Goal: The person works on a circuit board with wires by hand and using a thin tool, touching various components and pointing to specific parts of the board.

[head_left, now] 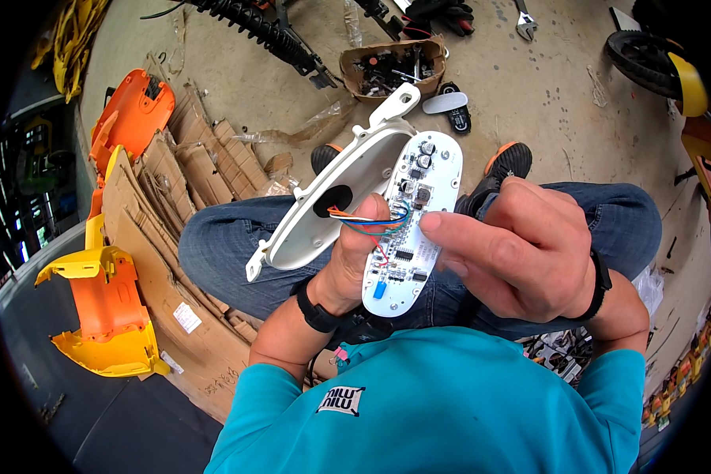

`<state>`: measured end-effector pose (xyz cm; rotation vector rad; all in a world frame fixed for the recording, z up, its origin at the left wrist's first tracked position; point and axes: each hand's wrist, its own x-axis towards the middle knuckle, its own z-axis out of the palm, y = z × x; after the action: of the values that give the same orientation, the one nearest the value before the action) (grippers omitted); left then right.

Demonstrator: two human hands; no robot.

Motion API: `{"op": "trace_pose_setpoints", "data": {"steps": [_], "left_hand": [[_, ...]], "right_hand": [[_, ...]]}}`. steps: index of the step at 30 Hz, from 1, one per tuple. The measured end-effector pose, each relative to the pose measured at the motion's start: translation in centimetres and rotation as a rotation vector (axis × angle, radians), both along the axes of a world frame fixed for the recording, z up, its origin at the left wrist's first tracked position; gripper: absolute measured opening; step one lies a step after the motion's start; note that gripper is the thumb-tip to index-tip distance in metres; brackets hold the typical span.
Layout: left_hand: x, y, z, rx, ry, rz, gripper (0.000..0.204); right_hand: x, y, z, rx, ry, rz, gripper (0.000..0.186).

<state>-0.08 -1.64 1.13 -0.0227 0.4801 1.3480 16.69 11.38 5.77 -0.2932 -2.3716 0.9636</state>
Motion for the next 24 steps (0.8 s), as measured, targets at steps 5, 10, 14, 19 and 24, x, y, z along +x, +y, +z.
{"op": "trace_pose_setpoints", "data": {"steps": [5, 10, 14, 19, 24], "left_hand": [[-0.16, 0.07, 0.24, -0.053, -0.029, -0.007, 0.079], [-0.3, 0.19, 0.37, -0.074, -0.054, -0.017, 0.079], [-0.36, 0.27, 0.39, -0.057, -0.055, -0.019, 0.077], [-0.07, 0.29, 0.69, -0.04, -0.005, 0.013, 0.074], [0.05, 0.36, 0.79, -0.048, 0.005, 0.017, 0.073]], "right_hand": [[0.02, 0.04, -0.01, 0.006, -0.005, 0.001, 0.045], [-0.04, 0.07, -0.01, 0.019, -0.002, 0.0, 0.044], [-0.09, 0.05, -0.03, 0.013, 0.004, -0.001, 0.043], [-0.11, 0.1, 0.02, 0.004, 0.009, 0.002, 0.042], [-0.12, 0.16, 0.12, 0.004, 0.008, 0.0, 0.041]]}}
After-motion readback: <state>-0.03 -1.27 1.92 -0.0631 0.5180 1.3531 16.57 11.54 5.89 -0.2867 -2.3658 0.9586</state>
